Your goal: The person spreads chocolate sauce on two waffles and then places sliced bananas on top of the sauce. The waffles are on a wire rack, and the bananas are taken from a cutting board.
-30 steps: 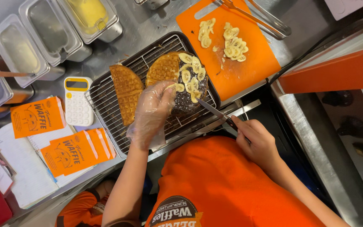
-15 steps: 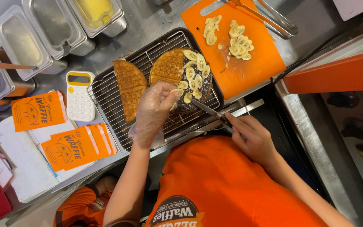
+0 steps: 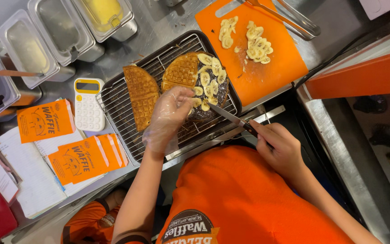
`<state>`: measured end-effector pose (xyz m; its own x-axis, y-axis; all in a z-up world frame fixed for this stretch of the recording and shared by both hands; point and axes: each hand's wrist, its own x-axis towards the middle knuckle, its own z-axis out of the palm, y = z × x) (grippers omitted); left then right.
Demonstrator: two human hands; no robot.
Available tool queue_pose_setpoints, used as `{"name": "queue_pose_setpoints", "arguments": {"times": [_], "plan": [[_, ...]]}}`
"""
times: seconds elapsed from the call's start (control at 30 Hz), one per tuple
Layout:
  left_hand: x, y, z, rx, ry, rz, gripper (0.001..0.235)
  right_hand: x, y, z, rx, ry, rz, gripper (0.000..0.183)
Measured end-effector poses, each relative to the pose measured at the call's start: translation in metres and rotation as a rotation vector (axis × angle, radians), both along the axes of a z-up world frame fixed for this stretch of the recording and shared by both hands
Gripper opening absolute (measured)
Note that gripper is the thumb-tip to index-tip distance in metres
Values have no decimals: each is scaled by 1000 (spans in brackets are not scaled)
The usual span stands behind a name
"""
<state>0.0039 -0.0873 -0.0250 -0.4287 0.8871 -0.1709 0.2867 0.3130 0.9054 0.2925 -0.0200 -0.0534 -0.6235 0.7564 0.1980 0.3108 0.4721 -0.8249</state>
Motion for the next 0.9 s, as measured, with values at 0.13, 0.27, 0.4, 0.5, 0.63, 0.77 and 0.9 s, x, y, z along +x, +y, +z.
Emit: {"name": "queue_pose_setpoints", "arguments": {"times": [0.13,0.27,0.4,0.5,0.63,0.77,0.9], "plan": [[-5,4,2,-75,175,-39,24,-11,2,-1,51,-12,36,40],[-6,3,5,-74,317,-76,24,-27,4,-3,110,-6,93,41],[-5,2,6,-101,279,-68,25,-31,5,-2,144,-95,117,45],[-7,-1,6,25,355,-71,22,-28,6,1,195,-79,107,44],[-11,-3,-4,-109,11,19,23,-28,6,3,190,-41,109,45],[-14,-5,-24,-61,-286,84,20,-32,9,1,202,-20,134,45],[-18,-6,-42,-89,-421,115,20,-31,10,3,179,-80,137,45]]}}
